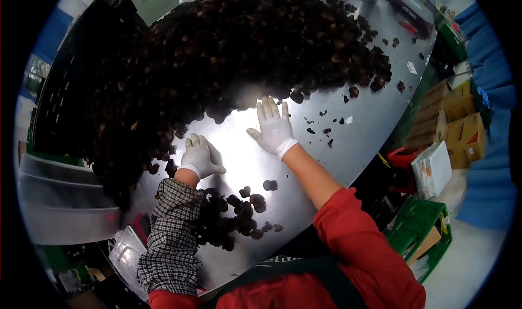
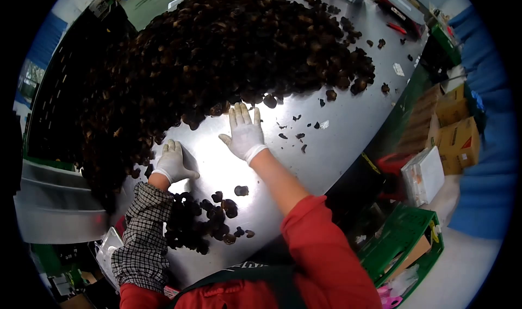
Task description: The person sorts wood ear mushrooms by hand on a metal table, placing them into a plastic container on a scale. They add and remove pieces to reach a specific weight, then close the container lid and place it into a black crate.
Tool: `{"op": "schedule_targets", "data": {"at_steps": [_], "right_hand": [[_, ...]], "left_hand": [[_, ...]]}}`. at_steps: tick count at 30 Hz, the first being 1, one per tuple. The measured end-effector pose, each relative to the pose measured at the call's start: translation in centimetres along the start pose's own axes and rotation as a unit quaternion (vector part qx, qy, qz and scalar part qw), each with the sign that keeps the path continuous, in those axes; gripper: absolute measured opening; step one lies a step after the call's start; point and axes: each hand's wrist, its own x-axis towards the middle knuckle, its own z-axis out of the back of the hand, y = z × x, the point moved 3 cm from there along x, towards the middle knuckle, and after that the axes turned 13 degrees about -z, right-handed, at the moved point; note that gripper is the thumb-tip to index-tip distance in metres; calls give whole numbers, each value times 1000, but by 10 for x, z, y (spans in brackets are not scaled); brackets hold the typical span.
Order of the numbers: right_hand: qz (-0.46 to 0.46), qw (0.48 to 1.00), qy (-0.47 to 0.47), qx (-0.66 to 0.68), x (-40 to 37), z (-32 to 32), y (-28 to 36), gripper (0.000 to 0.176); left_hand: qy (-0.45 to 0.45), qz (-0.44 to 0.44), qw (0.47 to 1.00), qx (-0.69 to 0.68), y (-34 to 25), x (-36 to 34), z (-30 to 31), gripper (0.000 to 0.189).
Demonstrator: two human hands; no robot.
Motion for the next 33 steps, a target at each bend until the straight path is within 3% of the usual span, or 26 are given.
{"op": "schedule_targets", "data": {"at_steps": [3, 5, 7, 8, 10, 12, 14, 17, 18, 19, 21, 23, 27, 29, 33], "right_hand": [[-87, 995, 52, -22, -28, 12, -32, 84], [-183, 980, 23, -81, -64, 23, -76, 85], [-227, 960, -152, -59, -98, 33, -111, 79], [-235, 956, -168, -57, -107, 31, -116, 77], [-218, 976, -21, -3, -102, 41, -82, 81], [-116, 990, -26, 81, -82, 11, -35, 80], [-45, 999, -12, 9, -63, 7, 1, 77], [-92, 992, -72, 56, -60, -7, -40, 81], [-164, 986, -28, 12, -69, 2, -68, 82], [-218, 974, -40, 50, -88, 11, -94, 82], [-276, 948, -140, -75, -125, 21, -137, 79], [-304, 933, -172, -90, -137, 39, -140, 77], [-159, 975, -132, 82, -66, 32, -63, 73], [-114, 974, -182, 72, -26, -8, -40, 73], [-241, 966, -94, -12, -43, 7, -104, 69]], "left_hand": [[-14, -10, 1000, -6, -1, -3, 1, 131], [-16, -11, 1000, -1, -1, -2, 1, 130], [-29, -10, 999, -15, -2, -5, 3, 129], [-34, -9, 999, -20, 0, -3, 0, 129], [-29, -15, 999, 3, 1, 0, -2, 129], [-26, -23, 999, 15, 2, 0, -1, 129], [-32, -24, 999, 14, 2, -2, -2, 129], [-30, -24, 999, 9, 1, -4, -1, 128], [-29, -24, 999, 13, 0, -4, -1, 127], [-24, -22, 999, 19, 0, -5, -1, 127], [-21, -17, 999, 27, -2, -4, 3, 127], [-8, -16, 1000, 24, -3, 0, 4, 126], [4, -22, 1000, 21, -4, -1, 8, 126], [-5, -18, 999, 28, -2, -2, 5, 126], [-14, -17, 999, 42, 1, 1, 0, 126]]}}
